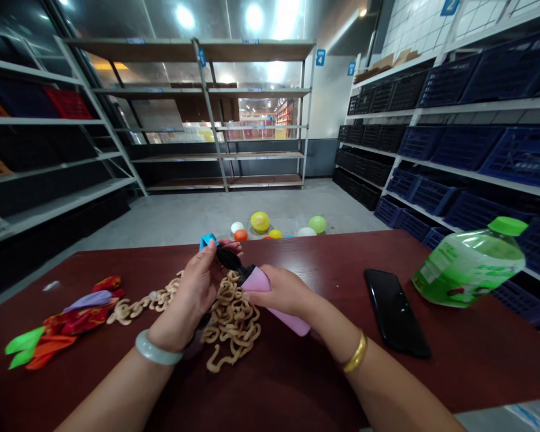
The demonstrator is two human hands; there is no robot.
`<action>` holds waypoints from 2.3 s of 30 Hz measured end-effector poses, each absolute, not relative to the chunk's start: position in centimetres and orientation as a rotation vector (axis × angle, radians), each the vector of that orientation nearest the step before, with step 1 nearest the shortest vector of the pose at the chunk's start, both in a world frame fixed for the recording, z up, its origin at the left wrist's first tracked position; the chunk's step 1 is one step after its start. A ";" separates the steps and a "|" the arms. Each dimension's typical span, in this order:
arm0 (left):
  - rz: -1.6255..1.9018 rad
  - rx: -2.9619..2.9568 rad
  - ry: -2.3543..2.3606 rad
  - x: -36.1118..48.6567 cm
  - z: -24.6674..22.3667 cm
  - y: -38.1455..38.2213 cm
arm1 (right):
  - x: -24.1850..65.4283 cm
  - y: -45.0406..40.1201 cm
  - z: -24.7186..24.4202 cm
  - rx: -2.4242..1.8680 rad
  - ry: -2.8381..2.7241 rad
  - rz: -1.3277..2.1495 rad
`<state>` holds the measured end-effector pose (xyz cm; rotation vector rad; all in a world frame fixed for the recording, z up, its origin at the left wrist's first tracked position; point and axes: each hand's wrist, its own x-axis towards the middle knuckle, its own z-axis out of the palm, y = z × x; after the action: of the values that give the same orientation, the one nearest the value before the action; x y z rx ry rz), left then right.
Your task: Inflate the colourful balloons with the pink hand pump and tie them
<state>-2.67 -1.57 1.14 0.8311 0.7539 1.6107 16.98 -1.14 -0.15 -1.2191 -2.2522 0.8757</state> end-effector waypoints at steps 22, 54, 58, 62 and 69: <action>1.717 0.886 0.588 -4.3 1.5 -0.8 | 17.2 -1.4 -0.6 -0.924 -1.937 1.585; 1.504 0.809 0.809 -3.1 2.5 -2.6 | 17.6 -0.8 0.0 -0.885 -2.054 1.359; 1.472 0.801 0.693 -3.0 2.8 -2.8 | 17.7 -0.7 0.0 -0.885 -2.080 1.283; 1.518 0.781 0.582 -2.6 2.4 -2.7 | 17.5 -0.9 0.2 -0.901 -2.112 1.314; 1.503 0.713 0.616 -1.4 1.8 -2.6 | 17.3 -0.8 0.0 -0.889 -2.140 1.244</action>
<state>-1.38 -2.60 1.77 0.7130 0.6163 1.5028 17.32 -0.79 0.00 -0.8886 -2.1402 1.2438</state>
